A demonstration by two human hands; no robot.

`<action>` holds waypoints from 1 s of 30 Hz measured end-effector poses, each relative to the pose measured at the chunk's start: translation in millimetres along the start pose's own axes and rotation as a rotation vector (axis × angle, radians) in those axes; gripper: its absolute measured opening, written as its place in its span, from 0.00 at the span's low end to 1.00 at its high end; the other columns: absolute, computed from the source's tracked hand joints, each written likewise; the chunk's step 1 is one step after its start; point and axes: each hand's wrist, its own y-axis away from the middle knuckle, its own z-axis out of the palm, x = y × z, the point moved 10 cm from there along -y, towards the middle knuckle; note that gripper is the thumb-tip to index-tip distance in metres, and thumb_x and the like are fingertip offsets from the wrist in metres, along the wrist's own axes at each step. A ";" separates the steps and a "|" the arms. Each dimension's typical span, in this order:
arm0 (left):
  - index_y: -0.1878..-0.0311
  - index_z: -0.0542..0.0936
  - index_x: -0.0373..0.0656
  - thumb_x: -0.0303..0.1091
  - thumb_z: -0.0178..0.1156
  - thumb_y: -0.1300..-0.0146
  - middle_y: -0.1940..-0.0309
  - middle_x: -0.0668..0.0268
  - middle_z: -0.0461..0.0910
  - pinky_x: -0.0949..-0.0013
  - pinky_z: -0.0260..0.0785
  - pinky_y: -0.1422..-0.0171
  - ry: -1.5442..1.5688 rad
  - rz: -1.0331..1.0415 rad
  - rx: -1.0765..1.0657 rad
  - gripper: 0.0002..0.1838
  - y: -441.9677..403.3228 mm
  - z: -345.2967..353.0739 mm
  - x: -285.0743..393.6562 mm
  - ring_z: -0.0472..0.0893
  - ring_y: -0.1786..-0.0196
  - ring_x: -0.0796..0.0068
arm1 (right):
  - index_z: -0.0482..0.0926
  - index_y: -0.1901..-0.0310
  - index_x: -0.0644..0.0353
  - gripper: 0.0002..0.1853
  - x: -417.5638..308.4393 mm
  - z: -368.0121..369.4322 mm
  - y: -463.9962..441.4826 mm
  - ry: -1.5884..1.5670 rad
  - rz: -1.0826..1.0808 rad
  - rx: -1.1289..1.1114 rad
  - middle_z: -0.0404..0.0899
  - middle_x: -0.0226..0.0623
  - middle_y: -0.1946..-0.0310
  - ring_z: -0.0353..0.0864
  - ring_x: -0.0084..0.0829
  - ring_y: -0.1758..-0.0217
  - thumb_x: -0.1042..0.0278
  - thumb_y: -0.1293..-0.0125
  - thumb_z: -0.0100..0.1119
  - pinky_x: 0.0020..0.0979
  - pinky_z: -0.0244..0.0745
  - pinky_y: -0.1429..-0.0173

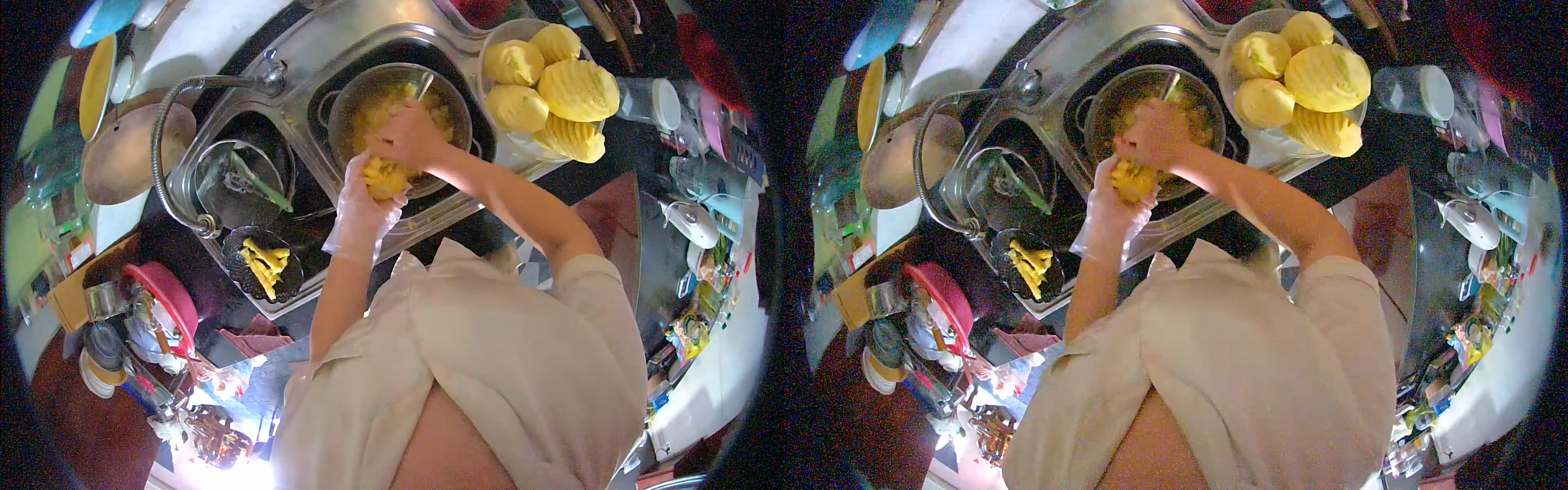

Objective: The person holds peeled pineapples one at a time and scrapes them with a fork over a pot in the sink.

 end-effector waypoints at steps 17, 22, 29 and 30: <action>0.57 0.74 0.48 0.48 0.50 0.38 0.65 0.64 0.79 0.64 0.70 0.77 0.081 -0.064 -0.027 0.15 -5.9 11.5 -4.8 0.78 0.69 0.63 | 0.78 0.85 0.55 0.16 -4.0 -26.3 -1.5 -0.006 0.040 0.066 0.75 0.37 0.83 0.74 0.38 0.72 0.55 0.47 0.57 0.44 0.64 0.58; 0.56 0.75 0.49 0.48 0.53 0.39 0.63 0.65 0.79 0.66 0.72 0.76 0.082 -0.070 -0.043 0.16 -10.1 6.3 -8.1 0.78 0.68 0.64 | 0.78 0.85 0.55 0.16 14.5 -15.4 4.1 -0.028 0.025 0.157 0.76 0.36 0.83 0.75 0.39 0.71 0.55 0.46 0.56 0.44 0.64 0.59; 0.52 0.72 0.47 0.48 0.51 0.37 0.61 0.61 0.77 0.62 0.70 0.73 0.200 -0.028 -0.020 0.18 -11.7 10.0 -1.1 0.77 0.67 0.58 | 0.79 0.84 0.53 0.16 -6.5 -16.0 12.7 -0.081 0.099 0.175 0.77 0.37 0.83 0.74 0.40 0.72 0.54 0.45 0.54 0.44 0.63 0.62; 0.53 0.73 0.49 0.48 0.54 0.39 0.62 0.63 0.78 0.64 0.70 0.74 0.140 -0.009 0.017 0.16 -8.3 2.5 -1.6 0.78 0.68 0.61 | 0.79 0.84 0.53 0.16 2.6 -8.4 15.3 -0.084 0.100 0.172 0.77 0.37 0.83 0.74 0.40 0.72 0.54 0.45 0.54 0.44 0.63 0.62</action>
